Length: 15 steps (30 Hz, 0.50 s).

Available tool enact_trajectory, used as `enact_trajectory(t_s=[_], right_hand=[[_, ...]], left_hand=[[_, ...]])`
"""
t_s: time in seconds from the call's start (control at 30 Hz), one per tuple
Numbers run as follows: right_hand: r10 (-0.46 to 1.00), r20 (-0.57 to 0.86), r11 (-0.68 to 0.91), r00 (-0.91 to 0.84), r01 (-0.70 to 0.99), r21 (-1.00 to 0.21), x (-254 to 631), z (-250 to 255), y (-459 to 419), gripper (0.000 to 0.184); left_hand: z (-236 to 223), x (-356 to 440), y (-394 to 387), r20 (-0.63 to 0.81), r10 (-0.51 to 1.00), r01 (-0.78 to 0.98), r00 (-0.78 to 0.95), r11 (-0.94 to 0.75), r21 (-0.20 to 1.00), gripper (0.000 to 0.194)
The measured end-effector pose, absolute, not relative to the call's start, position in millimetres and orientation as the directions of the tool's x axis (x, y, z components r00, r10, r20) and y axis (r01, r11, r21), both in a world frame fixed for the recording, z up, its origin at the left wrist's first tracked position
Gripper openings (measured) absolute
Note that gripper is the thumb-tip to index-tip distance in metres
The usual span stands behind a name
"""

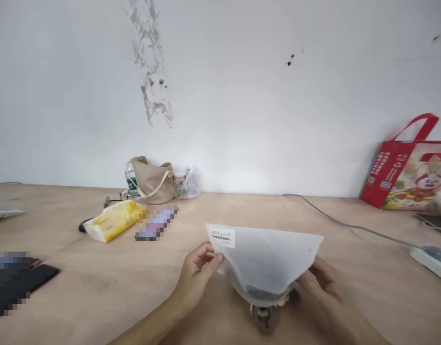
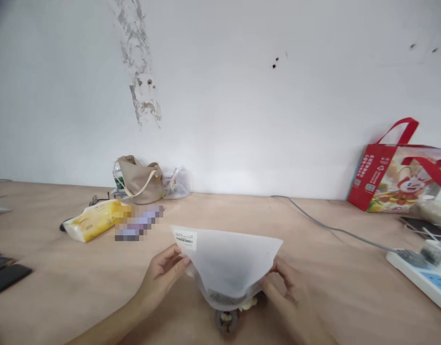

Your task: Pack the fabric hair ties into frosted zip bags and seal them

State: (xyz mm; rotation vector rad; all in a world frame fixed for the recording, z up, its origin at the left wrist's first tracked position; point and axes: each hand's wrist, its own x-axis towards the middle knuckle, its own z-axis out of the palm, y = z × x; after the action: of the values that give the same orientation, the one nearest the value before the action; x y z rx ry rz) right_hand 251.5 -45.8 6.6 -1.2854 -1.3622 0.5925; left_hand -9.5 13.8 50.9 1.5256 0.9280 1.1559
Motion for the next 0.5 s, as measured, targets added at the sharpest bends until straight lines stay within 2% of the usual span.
enact_trajectory(t_s=[0.1,0.33,0.5], right_hand=[[0.921,0.351,0.297,0.171,0.275,-0.914,252.3,13.2,-39.3,0.025],[0.909,0.328,0.316,0.258,0.087,-0.945,240.5,34.7,-24.0,0.030],[0.914,0.230,0.241,0.336,0.009,-0.971,244.9,36.4,6.9,0.029]], left_hand=[[52.3,-6.6,18.8,0.234,0.949,0.001,0.210,-0.240,0.971,0.025],[65.4,7.6,35.7,0.174,0.978,-0.079,0.111,-0.166,0.983,0.031],[60.8,15.0,64.1,0.098,0.993,-0.128,0.072,-0.088,0.988,0.033]])
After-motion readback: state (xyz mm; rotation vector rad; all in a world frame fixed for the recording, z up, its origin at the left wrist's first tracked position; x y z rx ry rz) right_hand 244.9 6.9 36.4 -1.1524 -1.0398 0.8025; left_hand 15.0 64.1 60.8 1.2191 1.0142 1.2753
